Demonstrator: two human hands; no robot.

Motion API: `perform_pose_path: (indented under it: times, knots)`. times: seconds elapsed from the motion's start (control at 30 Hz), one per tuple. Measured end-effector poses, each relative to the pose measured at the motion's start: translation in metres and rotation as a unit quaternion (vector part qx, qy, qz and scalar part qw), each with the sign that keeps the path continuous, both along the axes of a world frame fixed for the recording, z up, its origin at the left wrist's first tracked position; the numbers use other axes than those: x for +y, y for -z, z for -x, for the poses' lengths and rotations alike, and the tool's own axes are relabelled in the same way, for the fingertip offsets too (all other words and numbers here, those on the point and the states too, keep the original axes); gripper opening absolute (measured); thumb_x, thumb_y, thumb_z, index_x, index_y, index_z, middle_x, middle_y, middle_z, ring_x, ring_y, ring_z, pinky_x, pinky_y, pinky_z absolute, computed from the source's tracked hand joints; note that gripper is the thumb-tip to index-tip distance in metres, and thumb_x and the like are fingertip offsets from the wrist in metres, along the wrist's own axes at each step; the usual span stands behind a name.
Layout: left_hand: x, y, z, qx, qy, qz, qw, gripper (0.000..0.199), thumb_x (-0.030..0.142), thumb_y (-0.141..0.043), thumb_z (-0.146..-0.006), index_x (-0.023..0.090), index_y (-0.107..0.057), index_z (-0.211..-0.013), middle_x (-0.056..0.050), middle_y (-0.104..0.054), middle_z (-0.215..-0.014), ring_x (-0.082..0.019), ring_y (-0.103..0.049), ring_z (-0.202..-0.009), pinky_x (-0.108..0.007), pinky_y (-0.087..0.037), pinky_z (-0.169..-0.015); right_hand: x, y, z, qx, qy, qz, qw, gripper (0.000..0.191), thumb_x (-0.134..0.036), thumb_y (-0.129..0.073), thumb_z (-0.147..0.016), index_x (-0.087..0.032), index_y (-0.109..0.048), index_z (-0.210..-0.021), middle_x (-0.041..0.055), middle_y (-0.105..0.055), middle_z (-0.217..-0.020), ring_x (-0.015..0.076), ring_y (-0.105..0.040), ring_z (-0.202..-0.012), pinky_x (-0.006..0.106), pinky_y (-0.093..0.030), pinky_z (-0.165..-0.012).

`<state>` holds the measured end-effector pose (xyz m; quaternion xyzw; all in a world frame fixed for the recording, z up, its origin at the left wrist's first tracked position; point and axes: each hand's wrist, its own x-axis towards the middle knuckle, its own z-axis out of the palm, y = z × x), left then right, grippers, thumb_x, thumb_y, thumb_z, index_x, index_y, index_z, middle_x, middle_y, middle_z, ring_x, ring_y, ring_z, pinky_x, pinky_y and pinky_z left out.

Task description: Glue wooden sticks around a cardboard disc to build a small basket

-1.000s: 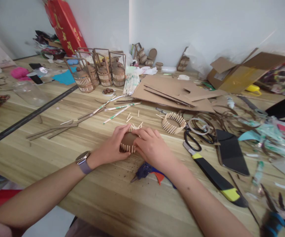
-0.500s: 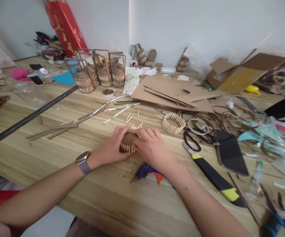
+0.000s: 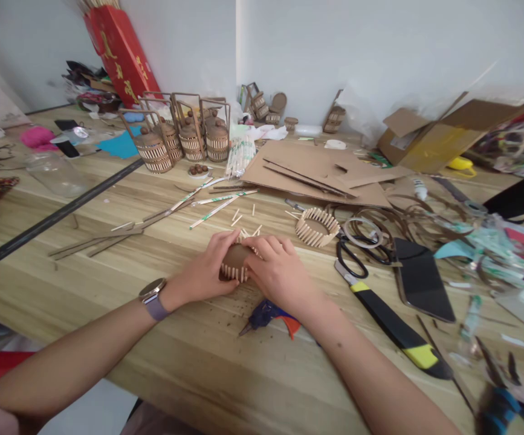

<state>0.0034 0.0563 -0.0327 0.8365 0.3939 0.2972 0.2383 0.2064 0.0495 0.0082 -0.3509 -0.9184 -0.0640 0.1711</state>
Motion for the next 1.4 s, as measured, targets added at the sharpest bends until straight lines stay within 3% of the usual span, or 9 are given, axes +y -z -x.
perform_pose_path:
  times: [0.27,0.47,0.57,0.7,0.77,0.9,1.03,1.23,1.4]
  knots:
    - [0.0,0.0,0.0,0.001,-0.003,0.002,1.0,0.101,0.016,-0.072,-0.07,0.026,-0.012,-0.15,-0.016,-0.03,-0.144,-0.033,-0.032,-0.139,-0.056,-0.033,-0.114,-0.001,0.0,0.0,0.004,-0.008,0.005,1.0,0.011,-0.017,-0.059,-0.089,-0.021,-0.068,-0.086,0.0108,-0.066,-0.117,0.0289,-0.059,-0.103,0.047,-0.047,-0.085]
    - [0.0,-0.002,0.003,-0.012,0.01,-0.002,1.0,0.101,0.012,-0.069,-0.071,0.029,-0.009,-0.15,-0.015,-0.026,-0.148,-0.032,-0.025,-0.143,-0.058,-0.028,-0.116,-0.002,-0.01,-0.012,0.049,-0.01,0.019,0.999,0.023,-0.022,-0.058,-0.091,-0.02,-0.065,-0.113,0.0148,-0.063,-0.124,0.0308,-0.058,-0.11,0.049,-0.046,-0.088]
    - [0.0,-0.004,0.005,-0.017,0.025,0.001,1.0,0.1,0.01,-0.067,-0.072,0.03,-0.008,-0.151,-0.015,-0.023,-0.151,-0.033,-0.02,-0.145,-0.059,-0.024,-0.117,-0.005,-0.016,-0.028,0.076,0.001,0.033,0.997,0.018,-0.024,-0.052,-0.094,-0.019,-0.066,-0.105,0.0131,-0.067,-0.111,0.0283,-0.061,-0.103,0.044,-0.048,-0.085]
    - [-0.003,-0.004,0.006,-0.02,0.032,0.0,0.999,0.104,0.013,-0.07,-0.072,0.03,-0.005,-0.151,-0.017,-0.019,-0.153,-0.034,-0.019,-0.146,-0.058,-0.024,-0.118,-0.02,-0.022,-0.052,0.034,0.047,0.11,0.992,0.021,-0.03,-0.05,-0.094,-0.021,-0.062,-0.079,0.0058,-0.066,-0.076,0.0225,-0.063,-0.073,0.034,-0.048,-0.065]
    - [-0.004,-0.002,0.004,-0.025,0.013,0.008,1.0,0.109,0.017,-0.076,-0.07,0.03,-0.004,-0.151,-0.017,-0.018,-0.153,-0.035,-0.02,-0.146,-0.059,-0.025,-0.117,-0.03,-0.023,-0.061,0.003,0.084,0.165,0.983,0.021,-0.033,-0.054,-0.091,-0.022,-0.06,-0.074,0.0035,-0.064,-0.069,0.0213,-0.062,-0.066,0.031,-0.046,-0.058]
    - [-0.006,0.004,-0.002,-0.027,-0.038,0.021,0.999,0.12,0.021,-0.084,-0.065,0.033,-0.001,-0.151,-0.017,-0.016,-0.153,-0.038,-0.023,-0.144,-0.06,-0.03,-0.114,-0.045,-0.018,-0.069,-0.037,0.135,0.279,0.95,0.015,-0.035,-0.068,-0.081,-0.023,-0.059,-0.079,0.0012,-0.066,-0.072,0.0202,-0.063,-0.062,0.027,-0.043,-0.051]
    - [-0.006,0.005,-0.005,-0.027,-0.058,0.008,0.998,0.119,0.018,-0.082,-0.066,0.034,0.0,-0.151,-0.017,-0.017,-0.152,-0.038,-0.024,-0.143,-0.06,-0.035,-0.112,-0.048,-0.008,-0.068,-0.045,0.155,0.357,0.92,0.014,-0.032,-0.07,-0.078,-0.023,-0.06,-0.08,0.0027,-0.068,-0.077,0.0209,-0.063,-0.066,0.028,-0.046,-0.056]
    - [-0.007,0.005,-0.006,-0.014,-0.066,-0.004,0.998,0.111,0.015,-0.076,-0.069,0.031,-0.003,-0.152,-0.016,-0.021,-0.151,-0.037,-0.028,-0.141,-0.058,-0.038,-0.11,-0.05,0.0,-0.071,-0.018,0.141,0.359,0.923,0.007,-0.018,-0.058,-0.078,-0.021,-0.059,-0.083,0.0028,-0.066,-0.078,0.0171,-0.058,-0.063,0.027,-0.044,-0.058]
    - [-0.007,0.006,-0.007,-0.006,-0.067,-0.013,0.998,0.109,0.013,-0.073,-0.069,0.03,-0.003,-0.151,-0.016,-0.023,-0.149,-0.035,-0.03,-0.141,-0.056,-0.039,-0.11,-0.051,0.002,-0.08,0.044,0.156,0.412,0.897,0.01,-0.021,-0.059,-0.075,-0.022,-0.055,-0.083,-0.002,-0.06,-0.071,0.0137,-0.052,-0.06,0.023,-0.041,-0.054]
